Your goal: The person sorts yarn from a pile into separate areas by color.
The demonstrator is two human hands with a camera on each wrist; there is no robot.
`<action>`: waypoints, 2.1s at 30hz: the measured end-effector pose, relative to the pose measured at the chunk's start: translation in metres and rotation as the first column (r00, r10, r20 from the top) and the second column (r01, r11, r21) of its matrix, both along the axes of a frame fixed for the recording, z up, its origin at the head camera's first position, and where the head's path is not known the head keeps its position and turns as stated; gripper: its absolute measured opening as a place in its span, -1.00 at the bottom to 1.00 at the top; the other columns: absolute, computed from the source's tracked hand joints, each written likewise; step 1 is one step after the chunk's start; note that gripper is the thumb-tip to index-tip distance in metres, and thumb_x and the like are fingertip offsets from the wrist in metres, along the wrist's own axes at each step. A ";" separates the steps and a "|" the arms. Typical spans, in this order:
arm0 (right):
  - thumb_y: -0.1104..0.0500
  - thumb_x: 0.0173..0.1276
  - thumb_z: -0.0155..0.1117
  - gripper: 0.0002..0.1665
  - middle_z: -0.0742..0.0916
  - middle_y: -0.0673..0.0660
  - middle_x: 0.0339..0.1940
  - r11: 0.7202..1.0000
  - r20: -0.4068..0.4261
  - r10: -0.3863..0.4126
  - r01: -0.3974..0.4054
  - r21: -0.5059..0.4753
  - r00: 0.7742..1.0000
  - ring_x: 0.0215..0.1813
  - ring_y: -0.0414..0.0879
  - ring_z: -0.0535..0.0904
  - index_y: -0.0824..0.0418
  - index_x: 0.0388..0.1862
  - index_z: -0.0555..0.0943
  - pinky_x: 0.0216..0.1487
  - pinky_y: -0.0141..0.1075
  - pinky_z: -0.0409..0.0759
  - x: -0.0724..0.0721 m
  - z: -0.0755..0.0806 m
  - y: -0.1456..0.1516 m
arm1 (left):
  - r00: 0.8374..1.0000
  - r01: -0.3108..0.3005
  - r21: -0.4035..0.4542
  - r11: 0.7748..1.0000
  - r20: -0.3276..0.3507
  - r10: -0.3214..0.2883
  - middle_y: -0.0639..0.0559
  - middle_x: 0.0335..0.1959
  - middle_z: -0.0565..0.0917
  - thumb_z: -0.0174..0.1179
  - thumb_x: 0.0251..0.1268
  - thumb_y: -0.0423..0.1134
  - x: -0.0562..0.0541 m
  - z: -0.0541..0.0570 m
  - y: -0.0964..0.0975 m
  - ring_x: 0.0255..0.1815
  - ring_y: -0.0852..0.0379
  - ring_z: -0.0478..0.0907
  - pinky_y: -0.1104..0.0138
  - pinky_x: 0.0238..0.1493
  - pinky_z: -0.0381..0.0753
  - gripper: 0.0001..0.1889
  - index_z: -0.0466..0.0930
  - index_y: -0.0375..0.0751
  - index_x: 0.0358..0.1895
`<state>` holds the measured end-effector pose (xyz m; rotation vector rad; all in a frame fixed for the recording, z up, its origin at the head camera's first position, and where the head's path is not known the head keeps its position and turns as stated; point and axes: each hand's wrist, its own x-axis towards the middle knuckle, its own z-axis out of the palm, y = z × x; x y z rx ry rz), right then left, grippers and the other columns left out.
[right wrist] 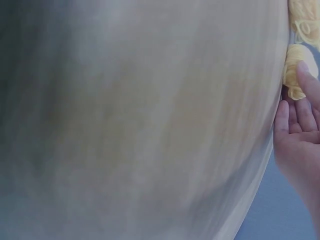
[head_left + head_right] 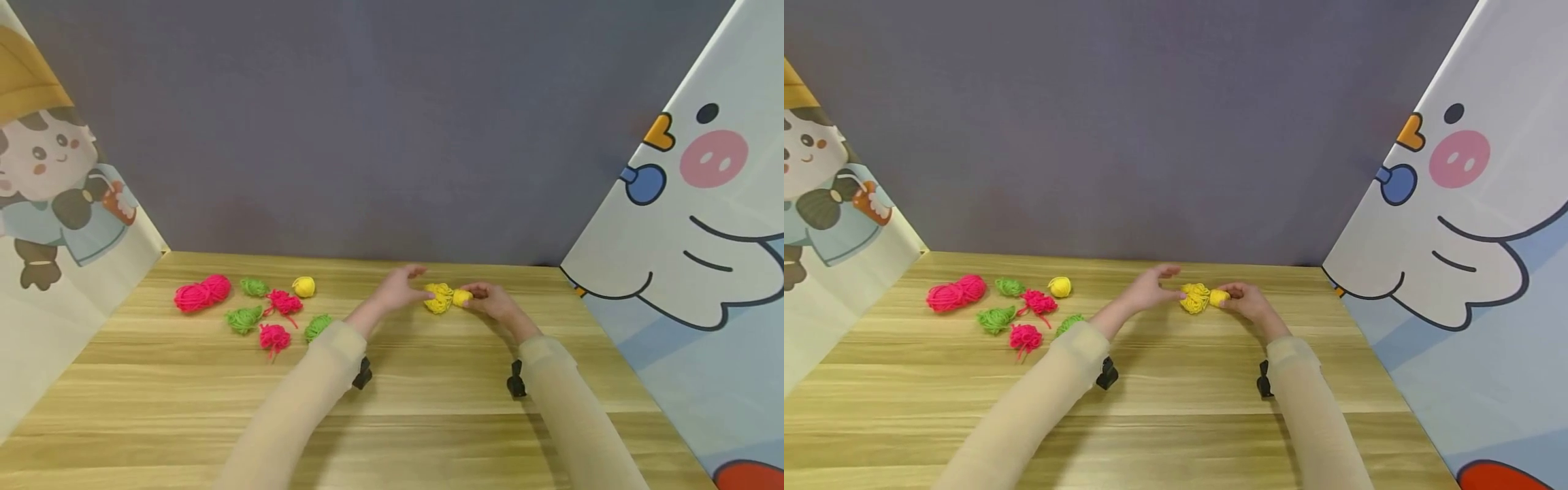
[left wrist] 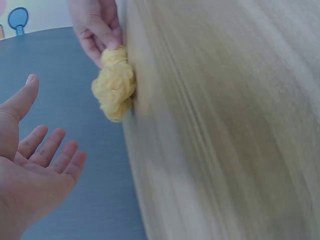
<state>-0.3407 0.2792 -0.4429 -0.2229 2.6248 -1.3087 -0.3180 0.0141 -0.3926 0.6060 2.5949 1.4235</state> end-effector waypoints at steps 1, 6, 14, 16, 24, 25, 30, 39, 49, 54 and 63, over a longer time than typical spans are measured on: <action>0.14 0.29 0.29 -0.47 0.58 0.30 0.17 1.000 0.005 -0.002 0.002 -0.005 1.000 0.19 0.13 0.49 0.26 0.21 0.48 0.14 -0.11 0.53 0.000 0.000 0.000 | 1.000 0.000 0.003 1.000 -0.013 0.000 -0.08 0.33 0.39 0.36 0.11 -0.14 0.001 0.002 -0.002 0.34 -0.06 0.30 0.10 0.33 0.32 -0.31 0.32 -0.16 0.33; 0.15 0.30 0.28 -0.48 0.58 0.31 0.17 1.000 -0.002 0.005 -0.005 0.002 1.000 0.19 0.14 0.49 0.28 0.22 0.47 0.12 -0.11 0.54 0.000 0.000 0.000 | 0.996 0.004 0.009 1.000 -0.088 -0.004 -0.05 0.30 0.42 0.39 0.07 -0.13 0.009 0.013 -0.011 0.33 -0.05 0.32 0.10 0.33 0.31 -0.28 0.32 -0.14 0.33; 0.14 0.32 0.27 -0.47 0.56 0.32 0.18 1.000 -0.015 0.011 -0.011 0.017 1.000 0.21 0.16 0.47 0.28 0.23 0.46 0.11 -0.12 0.54 0.001 0.001 0.000 | 0.993 0.013 0.007 1.000 -0.120 -0.012 -0.01 0.31 0.42 0.42 0.00 -0.04 0.020 0.031 -0.031 0.34 -0.03 0.31 0.07 0.35 0.27 -0.21 0.29 -0.06 0.36; 0.15 0.31 0.27 -0.48 0.56 0.32 0.18 1.000 -0.011 0.011 -0.011 0.014 1.000 0.20 0.16 0.47 0.28 0.23 0.46 0.11 -0.12 0.54 0.001 0.001 0.000 | 0.991 0.013 -0.008 1.000 -0.136 -0.014 0.00 0.32 0.41 0.42 0.00 -0.04 0.022 0.034 -0.036 0.35 -0.03 0.30 0.07 0.36 0.26 -0.20 0.29 -0.07 0.36; 0.16 0.30 0.28 -0.48 0.58 0.32 0.17 1.000 -0.020 0.014 -0.014 0.013 1.000 0.19 0.14 0.48 0.29 0.22 0.47 0.13 -0.12 0.52 0.000 0.001 -0.001 | 0.976 -0.009 -0.042 0.999 -0.216 0.000 0.02 0.33 0.40 0.40 0.03 -0.02 0.031 0.046 -0.060 0.35 0.00 0.30 0.09 0.37 0.23 -0.22 0.30 -0.08 0.36; 0.16 0.30 0.28 -0.48 0.58 0.32 0.16 1.000 -0.024 0.013 -0.013 0.014 1.000 0.19 0.14 0.48 0.30 0.21 0.47 0.14 -0.11 0.52 0.000 0.001 -0.001 | 0.977 -0.008 -0.040 0.999 -0.214 -0.001 0.03 0.33 0.40 0.40 0.03 -0.01 0.033 0.047 -0.063 0.35 0.01 0.29 0.09 0.38 0.23 -0.22 0.30 -0.08 0.36; 0.16 0.30 0.28 -0.49 0.58 0.32 0.17 1.000 -0.024 0.017 -0.016 0.025 1.000 0.19 0.16 0.48 0.29 0.21 0.47 0.15 -0.07 0.51 0.002 0.003 -0.002 | 0.979 -0.011 -0.037 0.999 -0.201 0.003 0.06 0.35 0.37 0.38 0.04 0.01 0.041 0.053 -0.077 0.38 0.02 0.25 0.07 0.39 0.20 -0.21 0.28 -0.03 0.38; 0.15 0.31 0.27 -0.48 0.57 0.33 0.17 0.999 -0.030 0.032 -0.031 0.012 0.999 0.19 0.16 0.48 0.29 0.22 0.47 0.13 -0.11 0.53 0.001 0.001 0.001 | 0.976 -0.043 -0.058 0.997 -0.216 0.029 0.11 0.36 0.35 0.37 0.05 0.05 0.051 0.059 -0.104 0.41 0.03 0.20 0.04 0.39 0.20 -0.21 0.27 -0.01 0.38; 0.15 0.31 0.27 -0.47 0.58 0.32 0.16 0.999 -0.023 0.038 -0.037 0.024 0.999 0.17 0.14 0.50 0.29 0.22 0.46 0.12 -0.12 0.53 -0.001 -0.001 0.002 | 0.951 -0.151 -0.069 0.986 -0.283 0.126 0.06 0.36 0.36 0.37 0.08 -0.02 0.049 0.056 -0.144 0.39 -0.07 0.21 -0.10 0.32 0.22 -0.25 0.28 0.05 0.37; 0.14 0.31 0.27 -0.48 0.58 0.31 0.16 0.999 -0.025 0.034 -0.033 0.032 0.999 0.18 0.14 0.49 0.27 0.22 0.47 0.14 -0.10 0.52 0.000 0.000 0.001 | 0.939 -0.208 -0.062 0.976 -0.292 0.182 0.03 0.36 0.34 0.36 0.09 -0.01 0.046 0.051 -0.161 0.39 -0.07 0.20 -0.11 0.33 0.20 -0.25 0.26 0.07 0.38; 0.12 0.31 0.28 -0.46 0.58 0.31 0.17 0.999 -0.026 0.034 -0.033 0.036 0.999 0.20 0.14 0.48 0.27 0.23 0.47 0.17 -0.08 0.50 -0.002 -0.002 0.003 | 0.942 -0.228 -0.075 0.971 -0.270 0.200 -0.07 0.39 0.31 0.36 0.08 0.02 0.032 0.036 -0.183 0.41 -0.16 0.17 -0.12 0.34 0.19 -0.23 0.26 0.00 0.38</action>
